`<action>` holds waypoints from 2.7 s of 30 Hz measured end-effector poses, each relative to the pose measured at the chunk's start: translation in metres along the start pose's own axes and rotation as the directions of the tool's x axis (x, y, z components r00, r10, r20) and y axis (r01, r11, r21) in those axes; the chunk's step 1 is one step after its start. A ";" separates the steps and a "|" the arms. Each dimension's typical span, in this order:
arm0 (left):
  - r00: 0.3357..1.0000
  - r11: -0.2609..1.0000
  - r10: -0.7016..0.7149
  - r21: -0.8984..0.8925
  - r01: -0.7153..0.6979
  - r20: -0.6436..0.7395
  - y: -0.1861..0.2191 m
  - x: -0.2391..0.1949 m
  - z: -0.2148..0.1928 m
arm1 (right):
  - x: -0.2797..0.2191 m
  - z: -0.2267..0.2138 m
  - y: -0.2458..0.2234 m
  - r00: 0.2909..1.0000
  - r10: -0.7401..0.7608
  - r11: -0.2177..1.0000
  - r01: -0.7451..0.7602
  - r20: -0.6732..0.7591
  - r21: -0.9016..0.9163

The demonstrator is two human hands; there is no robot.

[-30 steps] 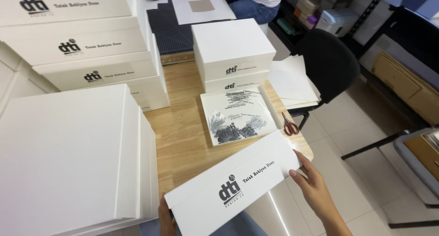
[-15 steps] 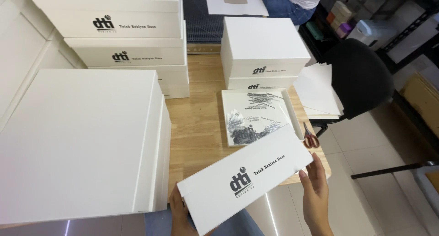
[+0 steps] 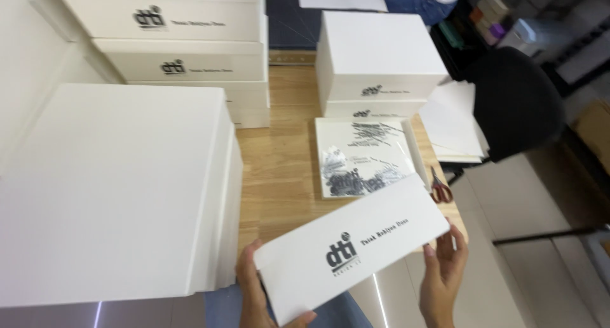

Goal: Applying small adhesive labels to the sides of white cardboard box lids

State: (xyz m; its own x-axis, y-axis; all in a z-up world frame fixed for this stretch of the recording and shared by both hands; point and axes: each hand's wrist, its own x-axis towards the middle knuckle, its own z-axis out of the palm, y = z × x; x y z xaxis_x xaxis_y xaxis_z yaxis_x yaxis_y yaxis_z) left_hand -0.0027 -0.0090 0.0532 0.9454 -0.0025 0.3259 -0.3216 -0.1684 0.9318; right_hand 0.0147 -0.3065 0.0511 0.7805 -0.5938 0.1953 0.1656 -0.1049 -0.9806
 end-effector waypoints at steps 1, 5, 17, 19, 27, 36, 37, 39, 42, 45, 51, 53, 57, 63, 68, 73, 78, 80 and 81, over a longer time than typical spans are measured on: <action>0.997 0.997 -0.076 0.001 0.076 -0.024 -0.001 -0.002 -0.001 | -0.002 -0.002 0.000 0.999 -0.025 1.000 0.025 0.044 0.003; 0.989 0.989 -0.086 0.110 0.100 -0.122 0.006 0.000 -0.002 | -0.006 -0.003 0.003 0.993 -0.072 0.997 0.070 0.089 0.023; 0.514 0.787 -0.617 -0.471 0.398 -0.596 -0.044 0.022 0.006 | -0.014 -0.008 0.015 0.991 -0.120 0.992 0.117 0.060 0.057; 0.571 0.842 -0.538 -0.353 0.408 -0.620 -0.083 0.012 -0.008 | -0.015 -0.008 0.016 0.989 -0.134 0.990 0.131 0.061 0.053; 0.562 0.728 -0.652 -0.214 0.651 -0.509 -0.152 0.004 -0.052 | -0.018 -0.011 0.015 0.980 -0.155 0.980 0.168 0.124 -0.106; 0.152 0.461 -0.829 -0.502 0.731 -0.539 -0.137 0.008 -0.045 | -0.011 -0.026 0.018 0.980 -0.148 0.966 0.173 0.134 -0.194; 0.239 0.574 -0.786 -0.532 0.623 -0.570 -0.112 0.011 -0.028 | -0.007 -0.031 0.020 0.970 -0.186 0.950 0.218 0.157 -0.222; 0.286 0.677 -0.721 -0.550 0.489 -0.632 -0.038 0.010 -0.006 | -0.003 -0.032 0.010 0.954 -0.210 0.938 0.259 0.215 -0.230; 0.887 0.913 -0.397 -0.001 0.408 -0.238 0.043 0.006 0.005 | -0.004 -0.024 -0.016 0.934 -0.333 0.860 0.358 0.131 -0.365; 0.967 0.938 -0.235 0.237 0.252 -0.100 0.023 -0.008 -0.003 | -0.010 -0.017 -0.040 0.840 -0.496 0.725 0.539 0.217 -0.429; 0.984 0.968 -0.169 0.197 0.155 0.055 0.028 -0.012 -0.002 | -0.016 0.040 -0.105 0.527 -0.421 0.725 0.685 0.738 -0.075; 0.979 0.967 -0.174 0.209 0.149 0.107 0.031 -0.011 -0.001 | -0.015 0.050 -0.110 0.493 -0.260 0.742 0.653 0.831 -0.155; 0.985 0.977 -0.131 0.181 0.110 0.110 0.033 -0.014 0.002 | -0.016 0.051 -0.119 0.501 -0.114 0.733 0.626 0.858 -0.268; 0.993 0.992 -0.078 0.110 0.067 0.093 0.032 -0.015 0.010 | -0.015 0.047 -0.115 0.541 -0.055 0.713 0.609 0.839 -0.346; 0.987 0.991 -0.113 0.083 0.104 0.117 0.041 -0.014 0.007 | -0.019 0.047 -0.116 0.552 -0.062 0.698 0.620 0.831 -0.359; 0.992 0.994 -0.076 0.080 0.068 0.099 0.040 -0.015 0.009 | -0.026 0.045 -0.112 0.556 -0.105 0.643 0.670 0.825 -0.370; 0.994 0.996 -0.061 0.063 0.056 0.087 0.038 -0.013 0.008 | -0.035 0.043 -0.098 0.553 -0.191 0.591 0.725 0.811 -0.354; 0.993 0.994 -0.076 0.081 0.069 0.093 0.037 -0.013 0.008 | -0.037 0.040 -0.087 0.513 -0.317 0.516 0.799 0.798 -0.309; 0.993 0.994 -0.081 0.079 0.074 0.090 0.038 -0.014 0.008 | -0.037 0.040 -0.086 0.510 -0.312 0.516 0.799 0.801 -0.308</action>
State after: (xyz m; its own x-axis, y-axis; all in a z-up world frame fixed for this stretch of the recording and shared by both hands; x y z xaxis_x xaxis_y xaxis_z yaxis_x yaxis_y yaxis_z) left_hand -0.0274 -0.0236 0.0830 0.9693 -0.0771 0.2334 -0.2454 -0.2452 0.9379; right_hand -0.0049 -0.2435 0.1291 0.8296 0.3690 0.4190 0.5236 -0.7746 -0.3546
